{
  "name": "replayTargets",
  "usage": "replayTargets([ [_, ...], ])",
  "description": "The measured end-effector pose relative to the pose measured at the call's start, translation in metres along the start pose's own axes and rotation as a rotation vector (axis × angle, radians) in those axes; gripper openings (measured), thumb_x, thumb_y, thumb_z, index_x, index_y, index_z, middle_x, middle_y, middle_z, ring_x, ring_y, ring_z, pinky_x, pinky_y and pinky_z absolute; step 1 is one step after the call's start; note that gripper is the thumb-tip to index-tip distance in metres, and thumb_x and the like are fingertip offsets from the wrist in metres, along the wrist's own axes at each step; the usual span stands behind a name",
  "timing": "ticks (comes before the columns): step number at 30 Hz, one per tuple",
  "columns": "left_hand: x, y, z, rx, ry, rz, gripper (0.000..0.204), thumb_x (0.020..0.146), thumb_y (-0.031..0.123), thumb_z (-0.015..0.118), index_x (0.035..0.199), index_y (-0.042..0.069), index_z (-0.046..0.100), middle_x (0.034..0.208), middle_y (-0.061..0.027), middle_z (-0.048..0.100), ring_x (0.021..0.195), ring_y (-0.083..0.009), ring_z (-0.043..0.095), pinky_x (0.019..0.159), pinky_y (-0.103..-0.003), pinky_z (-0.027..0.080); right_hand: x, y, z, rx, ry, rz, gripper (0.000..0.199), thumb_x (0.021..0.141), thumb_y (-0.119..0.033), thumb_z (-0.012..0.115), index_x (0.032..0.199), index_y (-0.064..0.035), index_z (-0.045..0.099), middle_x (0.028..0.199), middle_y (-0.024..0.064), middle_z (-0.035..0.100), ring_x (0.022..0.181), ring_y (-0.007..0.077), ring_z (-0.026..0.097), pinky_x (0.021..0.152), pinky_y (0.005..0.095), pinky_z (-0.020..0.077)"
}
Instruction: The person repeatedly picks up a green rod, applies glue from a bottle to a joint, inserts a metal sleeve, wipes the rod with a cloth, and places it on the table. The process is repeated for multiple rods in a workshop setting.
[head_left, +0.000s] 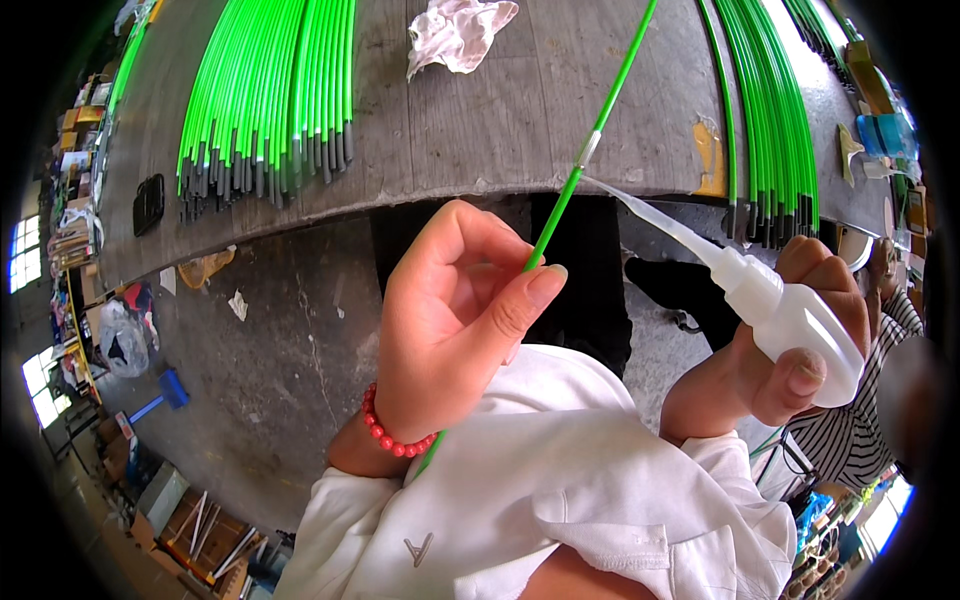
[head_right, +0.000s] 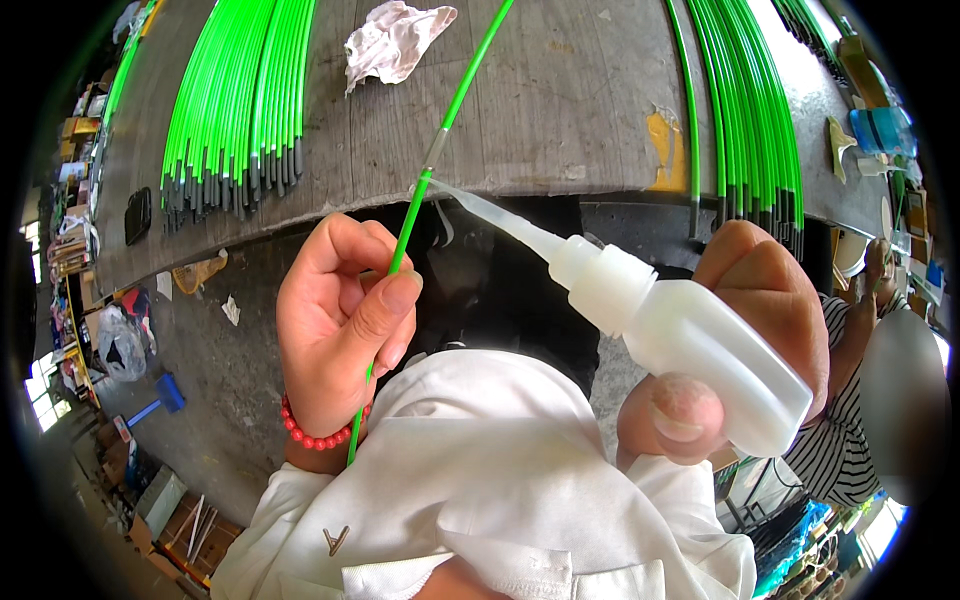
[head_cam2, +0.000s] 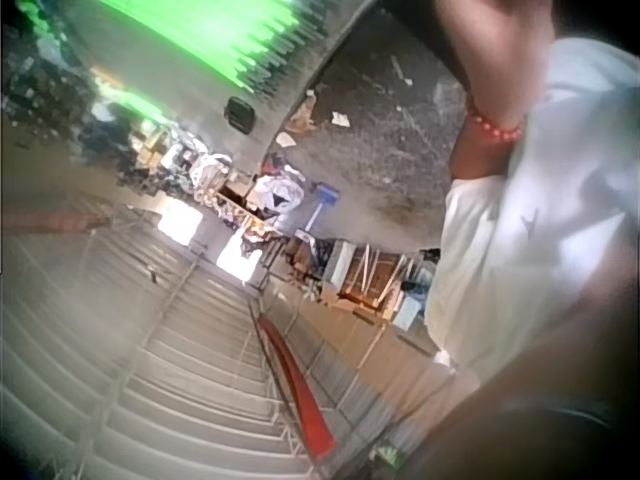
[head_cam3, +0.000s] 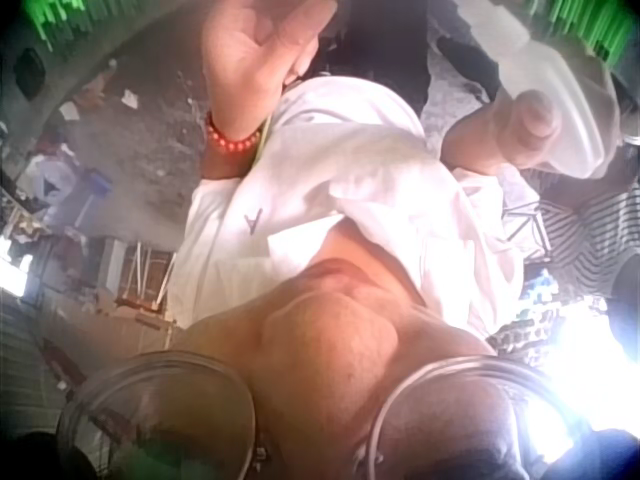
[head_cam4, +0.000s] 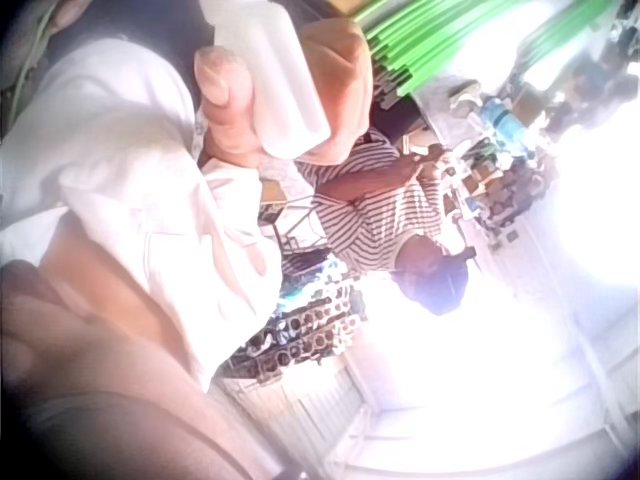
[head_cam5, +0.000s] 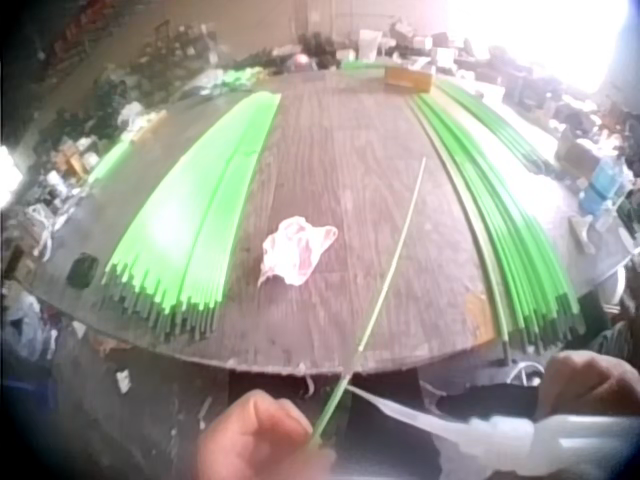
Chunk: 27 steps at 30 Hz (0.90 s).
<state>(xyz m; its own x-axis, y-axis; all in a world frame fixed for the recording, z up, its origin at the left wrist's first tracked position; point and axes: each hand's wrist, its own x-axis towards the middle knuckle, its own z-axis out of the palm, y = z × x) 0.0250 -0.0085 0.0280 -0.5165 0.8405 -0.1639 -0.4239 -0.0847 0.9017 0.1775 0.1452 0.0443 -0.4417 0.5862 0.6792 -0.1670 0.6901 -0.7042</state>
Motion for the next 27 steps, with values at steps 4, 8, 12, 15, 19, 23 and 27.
replayTargets([
  [4, -0.0003, 0.0034, -0.0001, -0.025, -0.006, -0.04, 0.016, 0.084, 0.003, 0.062, 0.087, 0.003, 0.046, 0.074, 0.0, 0.052, 0.054, -0.0006, 0.042, 0.044, -0.016, 0.032, -0.0003, 0.0004, -0.0005, -0.018, -0.007, -0.001, 0.042, 0.074, -0.038, 0.064, 0.069, 0.0001, 0.047, 0.059, 0.0045, 0.036, 0.051, 0.0141, 0.031, 0.047, 0.0288, 0.0215],
  [8, -0.0004, -0.0019, -0.0008, -0.02, -0.004, 0.019, 0.013, 0.085, 0.003, 0.059, 0.086, 0.001, 0.045, 0.079, -0.0057, 0.049, 0.045, -0.0039, 0.04, 0.038, -0.018, 0.031, -0.0009, 0.0005, 0.0004, -0.022, -0.006, -0.002, 0.042, 0.074, -0.038, 0.064, 0.069, 0.0001, 0.047, 0.059, 0.0044, 0.036, 0.052, 0.0142, 0.031, 0.047, 0.0287, 0.0215],
  [12, -0.0011, -0.0006, -0.0018, -0.008, -0.008, -0.001, 0.015, 0.086, 0.008, 0.059, 0.085, 0.001, 0.046, 0.074, -0.0062, 0.051, 0.044, -0.0045, 0.04, 0.038, -0.018, 0.031, -0.0014, -0.0004, 0.0009, -0.014, 0.001, 0.012, 0.042, 0.075, -0.038, 0.063, 0.069, 0.0, 0.047, 0.059, 0.0042, 0.035, 0.052, 0.0141, 0.031, 0.047, 0.0289, 0.0214],
  [15, -0.0021, 0.0018, -0.0032, -0.034, -0.019, -0.044, 0.015, 0.088, 0.011, 0.058, 0.085, 0.001, 0.048, 0.07, -0.0048, 0.052, 0.044, -0.0043, 0.041, 0.038, -0.018, 0.03, -0.0021, 0.0006, 0.0004, -0.022, 0.002, 0.002, 0.042, 0.075, -0.039, 0.063, 0.069, -0.0001, 0.047, 0.059, 0.0041, 0.035, 0.052, 0.014, 0.031, 0.047, 0.029, 0.0214],
  [19, -0.0015, 0.0045, -0.006, -0.107, -0.062, -0.108, 0.012, 0.09, 0.012, 0.055, 0.086, 0.001, 0.052, 0.067, -0.0024, 0.055, 0.046, -0.0039, 0.044, 0.039, -0.018, 0.03, -0.0031, 0.0018, -0.0005, -0.015, -0.002, -0.011, 0.043, 0.075, -0.039, 0.063, 0.069, -0.0002, 0.047, 0.058, 0.0044, 0.035, 0.052, 0.014, 0.031, 0.047, 0.029, 0.0214],
  [23, -0.0027, 0.0058, -0.0056, -0.121, -0.068, -0.126, 0.015, 0.092, 0.014, 0.053, 0.087, 0.0, 0.053, 0.067, -0.0029, 0.055, 0.045, -0.0043, 0.044, 0.039, -0.018, 0.03, -0.0026, 0.002, 0.0002, 0.007, -0.026, -0.008, 0.043, 0.076, -0.04, 0.062, 0.069, -0.0003, 0.046, 0.059, 0.0049, 0.036, 0.051, 0.0143, 0.031, 0.047, 0.0291, 0.0219],
  [27, -0.0035, 0.0075, -0.0073, -0.151, -0.08, -0.169, 0.018, 0.092, 0.017, 0.052, 0.086, 0.0, 0.051, 0.067, -0.0031, 0.052, 0.043, -0.0041, 0.04, 0.037, -0.018, 0.028, -0.0049, 0.0047, -0.0036, 0.082, -0.011, 0.01, 0.043, 0.078, -0.041, 0.06, 0.071, -0.0004, 0.047, 0.06, 0.0053, 0.036, 0.053, 0.0158, 0.033, 0.048, 0.029, 0.0231],
])
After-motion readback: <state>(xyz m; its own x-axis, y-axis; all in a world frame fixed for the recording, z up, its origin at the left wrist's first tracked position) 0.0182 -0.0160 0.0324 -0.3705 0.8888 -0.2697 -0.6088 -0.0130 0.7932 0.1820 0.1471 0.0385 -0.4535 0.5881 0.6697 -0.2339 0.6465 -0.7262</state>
